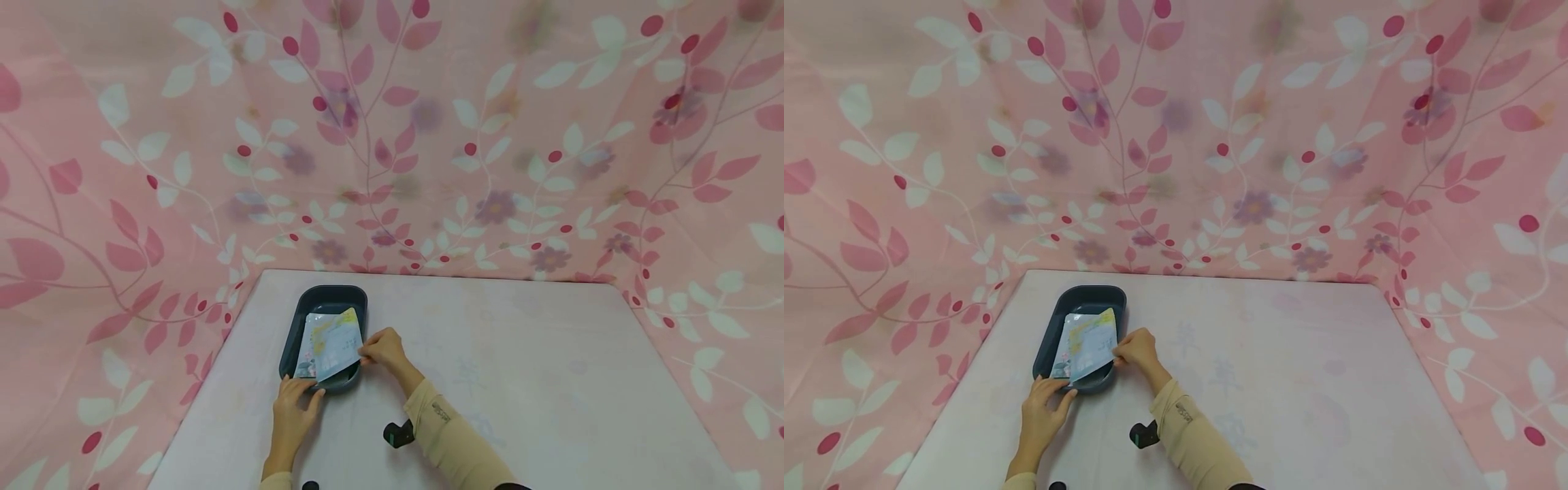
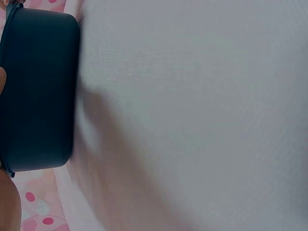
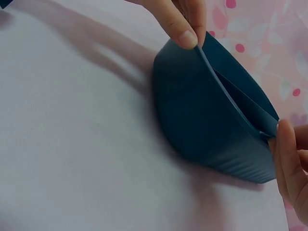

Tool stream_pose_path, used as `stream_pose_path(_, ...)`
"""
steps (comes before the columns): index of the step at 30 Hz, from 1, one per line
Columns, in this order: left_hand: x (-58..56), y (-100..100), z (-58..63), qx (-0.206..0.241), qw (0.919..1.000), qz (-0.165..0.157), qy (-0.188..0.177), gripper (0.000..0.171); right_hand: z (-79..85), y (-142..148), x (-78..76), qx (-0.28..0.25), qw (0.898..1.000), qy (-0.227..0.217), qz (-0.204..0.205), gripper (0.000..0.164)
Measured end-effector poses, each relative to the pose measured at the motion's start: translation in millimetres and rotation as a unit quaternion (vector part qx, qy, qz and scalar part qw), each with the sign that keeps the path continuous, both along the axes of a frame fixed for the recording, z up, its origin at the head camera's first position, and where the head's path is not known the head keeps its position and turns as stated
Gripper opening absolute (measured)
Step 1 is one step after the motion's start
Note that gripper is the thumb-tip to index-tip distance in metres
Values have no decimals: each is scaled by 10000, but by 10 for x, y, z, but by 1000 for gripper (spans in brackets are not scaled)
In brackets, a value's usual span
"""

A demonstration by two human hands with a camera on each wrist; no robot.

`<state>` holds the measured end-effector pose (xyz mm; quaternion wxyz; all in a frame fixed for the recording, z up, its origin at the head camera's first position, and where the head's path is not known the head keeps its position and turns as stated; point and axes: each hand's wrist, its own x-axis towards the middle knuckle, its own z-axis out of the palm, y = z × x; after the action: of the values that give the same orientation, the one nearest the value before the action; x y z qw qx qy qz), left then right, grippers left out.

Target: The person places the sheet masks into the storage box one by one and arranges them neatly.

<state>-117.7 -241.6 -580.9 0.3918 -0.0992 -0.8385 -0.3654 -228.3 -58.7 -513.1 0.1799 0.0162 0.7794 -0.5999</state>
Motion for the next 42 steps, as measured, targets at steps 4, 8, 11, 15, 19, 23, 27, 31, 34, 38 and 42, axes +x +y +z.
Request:
stream_pose_path(4,-4,0,4,-72,9999,67,75,29,-5,-88,7,13,9994,312,-165,4)
stream_pose_path(8,6,3,6,-61,9999,109,-48,27,8,-172,15,-38,9981,582,-179,5)
stream_pose_path(11,13,6,9,-35,9999,86,-136,24,6,-211,13,-89,9976,676,-112,6)
stream_pose_path(15,10,8,14,-51,10000,43,-31,25,-10,-231,11,202,9963,830,71,7)
stream_pose_path(19,-2,9,18,-113,9997,50,190,28,-14,-241,15,1000,9859,1273,419,9)
stream_pose_path(23,-7,6,8,-148,9998,63,147,28,-24,-255,22,1763,9644,1837,709,11)
stream_pose_path(27,-4,3,-1,-186,9997,119,68,27,-31,-277,41,2241,9417,2341,903,13)
stream_pose_path(31,-8,7,2,-204,9997,143,28,27,-30,-297,60,2451,9287,2615,957,16)
stream_pose_path(34,-8,13,1,-229,9996,163,-30,27,-45,-308,68,2563,9246,2648,961,16)
stream_pose_path(38,-2,19,-3,-223,9995,193,-81,27,-65,-312,79,2670,9214,2642,996,13)
stream_pose_path(42,0,20,3,-229,9995,216,-48,27,-78,-295,88,2544,9219,2730,1043,10)
